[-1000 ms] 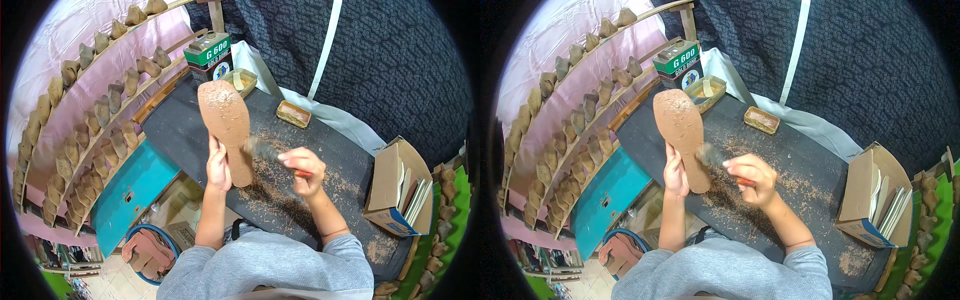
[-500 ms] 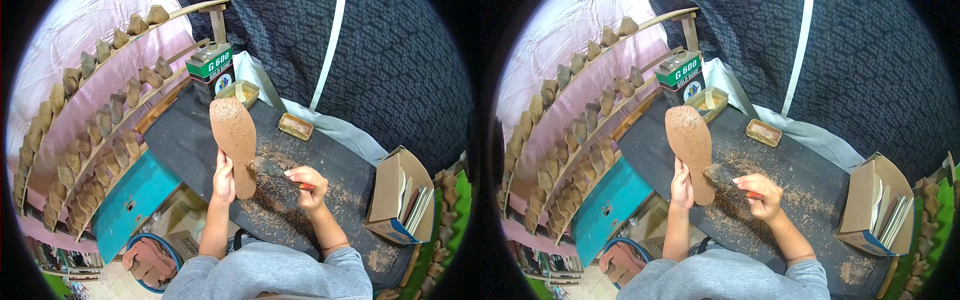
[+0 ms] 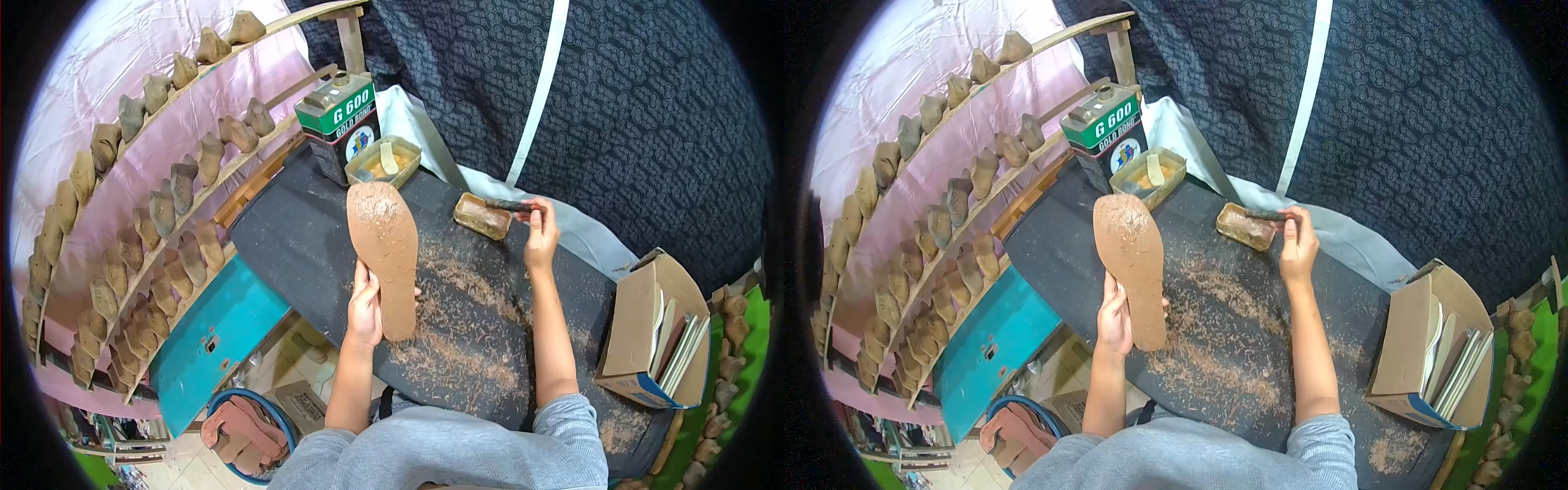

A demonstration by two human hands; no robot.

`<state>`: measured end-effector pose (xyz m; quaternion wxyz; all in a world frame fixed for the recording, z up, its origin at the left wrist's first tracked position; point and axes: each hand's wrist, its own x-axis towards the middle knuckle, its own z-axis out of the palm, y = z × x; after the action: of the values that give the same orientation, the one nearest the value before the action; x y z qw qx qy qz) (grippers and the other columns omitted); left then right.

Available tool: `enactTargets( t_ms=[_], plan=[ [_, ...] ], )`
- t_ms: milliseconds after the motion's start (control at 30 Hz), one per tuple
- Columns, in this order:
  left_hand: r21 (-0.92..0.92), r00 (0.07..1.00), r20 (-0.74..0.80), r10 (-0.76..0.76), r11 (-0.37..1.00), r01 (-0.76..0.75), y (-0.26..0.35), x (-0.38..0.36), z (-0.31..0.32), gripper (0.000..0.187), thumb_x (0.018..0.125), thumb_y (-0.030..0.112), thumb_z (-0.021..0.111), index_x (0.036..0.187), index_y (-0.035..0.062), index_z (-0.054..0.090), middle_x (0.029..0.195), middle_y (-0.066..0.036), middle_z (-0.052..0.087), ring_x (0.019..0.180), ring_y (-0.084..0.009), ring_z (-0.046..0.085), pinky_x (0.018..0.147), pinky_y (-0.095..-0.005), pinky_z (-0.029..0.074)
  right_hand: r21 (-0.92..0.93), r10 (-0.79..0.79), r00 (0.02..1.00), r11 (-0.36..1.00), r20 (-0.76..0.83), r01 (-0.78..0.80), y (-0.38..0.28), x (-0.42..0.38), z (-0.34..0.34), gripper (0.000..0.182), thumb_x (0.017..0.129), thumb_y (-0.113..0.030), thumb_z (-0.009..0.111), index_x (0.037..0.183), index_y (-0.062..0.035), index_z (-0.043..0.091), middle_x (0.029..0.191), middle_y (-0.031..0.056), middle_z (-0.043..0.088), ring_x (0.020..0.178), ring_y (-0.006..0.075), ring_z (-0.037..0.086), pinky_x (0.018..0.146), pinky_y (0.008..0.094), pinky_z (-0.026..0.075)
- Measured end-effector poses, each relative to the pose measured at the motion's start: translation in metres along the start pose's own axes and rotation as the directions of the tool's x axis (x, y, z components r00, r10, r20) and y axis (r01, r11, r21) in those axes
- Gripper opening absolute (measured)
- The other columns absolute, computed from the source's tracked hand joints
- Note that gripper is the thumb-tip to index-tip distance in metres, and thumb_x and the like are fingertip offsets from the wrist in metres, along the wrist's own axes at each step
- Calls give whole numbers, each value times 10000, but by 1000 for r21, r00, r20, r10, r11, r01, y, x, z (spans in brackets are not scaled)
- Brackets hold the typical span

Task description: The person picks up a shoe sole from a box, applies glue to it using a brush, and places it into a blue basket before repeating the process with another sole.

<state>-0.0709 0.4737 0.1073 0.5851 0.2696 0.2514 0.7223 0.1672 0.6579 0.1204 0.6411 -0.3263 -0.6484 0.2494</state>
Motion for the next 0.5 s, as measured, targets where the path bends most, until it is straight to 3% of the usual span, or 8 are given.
enactTargets(
  t_ms=[133, 167, 433, 500],
  plan=[
    [2, 999, -45, 14, 1000, -14, -1, 4, -3, 505, 948, 159, 309, 1406, 176, 97, 1262, -164, 451, 879, -365, 614, 708, -439, 557, -56, 27, 998, 998, 60, -23, 35, 6, 16, 235, 937, -215, 416, 965, -12, 531, 842, 91, 598, 712, 167, 613, 666, 283, 476],
    [1, 999, -52, 9, 1000, -9, -1, 4, -4, 505, 948, 159, 309, 1406, 176, 97, 1262, -164, 451, 879, -365, 614, 708, -439, 557, -141, -6, 996, 990, 91, 19, 40, 6, 19, 225, 932, -207, 419, 962, -13, 529, 833, 100, 597, 711, 173, 610, 662, 284, 475],
    [54, 999, -14, -30, 998, 31, 1, 4, -5, 491, 946, 154, 293, 1400, 165, 108, 1266, -151, 449, 917, -350, 606, 761, -446, 540, -97, 27, 987, 995, 161, -12, 67, 5, 39, 187, 913, -191, 462, 951, -15, 513, 792, 114, 580, 747, 195, 590, 676, 297, 463],
    [49, 999, -25, -32, 998, 33, 0, 5, -6, 489, 948, 156, 291, 1401, 161, 107, 1269, -151, 448, 917, -347, 606, 761, -446, 540, -168, 90, 980, 984, 177, -60, 72, 6, 39, 207, 912, -224, 489, 950, -21, 501, 789, 118, 580, 731, 201, 584, 671, 305, 460]
  ],
)
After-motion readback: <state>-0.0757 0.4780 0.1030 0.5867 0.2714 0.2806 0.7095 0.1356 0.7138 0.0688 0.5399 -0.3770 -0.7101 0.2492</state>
